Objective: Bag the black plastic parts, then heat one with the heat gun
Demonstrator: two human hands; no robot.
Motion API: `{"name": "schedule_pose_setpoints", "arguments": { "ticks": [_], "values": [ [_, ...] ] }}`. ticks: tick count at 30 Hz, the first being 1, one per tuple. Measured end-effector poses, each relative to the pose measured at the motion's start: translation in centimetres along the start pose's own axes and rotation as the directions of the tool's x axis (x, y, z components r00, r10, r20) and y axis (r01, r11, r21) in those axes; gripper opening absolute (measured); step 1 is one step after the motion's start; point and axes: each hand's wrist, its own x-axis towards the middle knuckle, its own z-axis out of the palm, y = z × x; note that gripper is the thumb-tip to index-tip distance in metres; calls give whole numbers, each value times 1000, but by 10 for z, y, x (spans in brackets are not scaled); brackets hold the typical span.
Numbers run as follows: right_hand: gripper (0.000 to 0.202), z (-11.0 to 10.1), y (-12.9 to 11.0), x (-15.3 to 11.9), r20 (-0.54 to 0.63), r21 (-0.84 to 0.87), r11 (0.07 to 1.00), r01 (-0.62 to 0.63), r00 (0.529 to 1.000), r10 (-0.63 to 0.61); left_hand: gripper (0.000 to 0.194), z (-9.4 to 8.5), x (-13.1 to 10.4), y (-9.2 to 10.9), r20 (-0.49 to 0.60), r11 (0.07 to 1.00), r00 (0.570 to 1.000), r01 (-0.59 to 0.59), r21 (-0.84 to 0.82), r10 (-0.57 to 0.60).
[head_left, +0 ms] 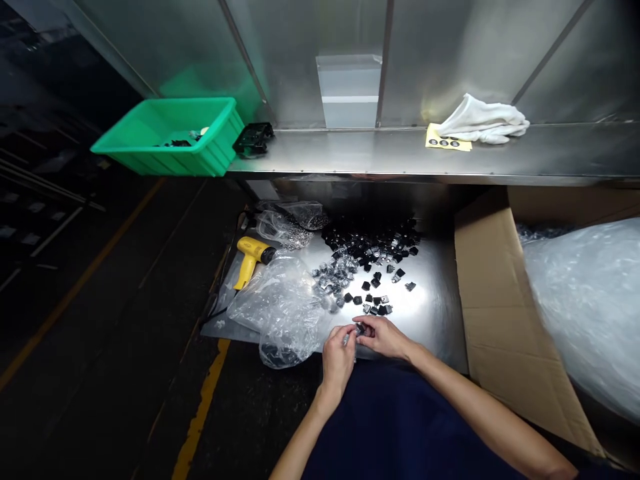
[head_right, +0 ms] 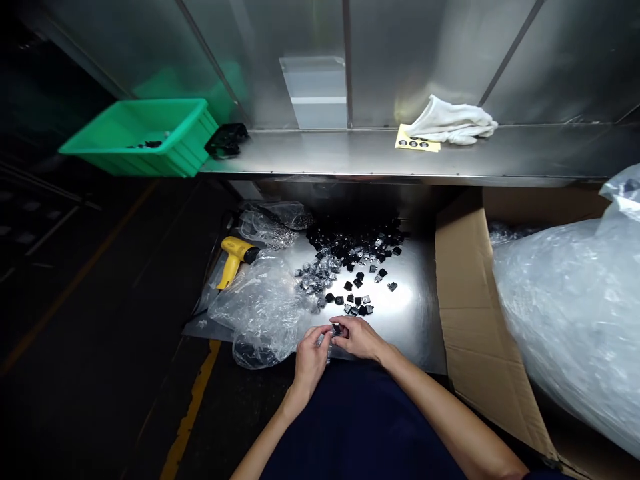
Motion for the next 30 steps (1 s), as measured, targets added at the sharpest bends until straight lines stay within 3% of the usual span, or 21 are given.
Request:
{"name": "schedule_pose_setpoints", "arguments": {
  "ticks": [4, 8, 13, 17, 22, 25, 27, 28, 30],
  "values": [
    [33, -9, -3, -6, 26, -14, 1000, 23, 999, -23, 24, 3, -2, -1, 23, 997, 997, 72, -5, -72],
    [30, -12, -1, -11, 26, 5, 1000, 2, 1000, -2, 22, 12, 0, -11, 88, 972, 981, 187, -144, -176],
    [38, -14, 5, -11, -5, 98, 991, -90, 996, 91, 23, 19, 8, -16, 197, 838, 916, 399, -372, -349],
    [38, -17, 9, -10, -10, 187, 970, -153, 987, 158, 22, 18, 11, -14, 183, 837, 928, 371, -402, -324],
    [36, -18, 10, -9, -60, 320, 936, -148, 983, 176, 19, 17, 9, -10, 133, 921, 956, 289, -260, -262],
    [31, -19, 12, -9, -38, 440, 879, -186, 974, 225, 21, 15, 8, -8, 91, 947, 971, 238, -217, -223],
    [26, -20, 13, -9, -1, 558, 799, -226, 962, 272, 25, 13, 7, -6, 62, 913, 955, 297, -279, -291],
    [25, -20, 14, -9, 25, 616, 748, -246, 956, 294, 31, 13, 7, -5, 83, 872, 934, 355, -337, -348],
    [30, -19, 14, -8, 76, 690, 669, -278, 946, 315, 44, 12, 7, -2, 245, 740, 867, 498, -453, -434]
  ]
}}
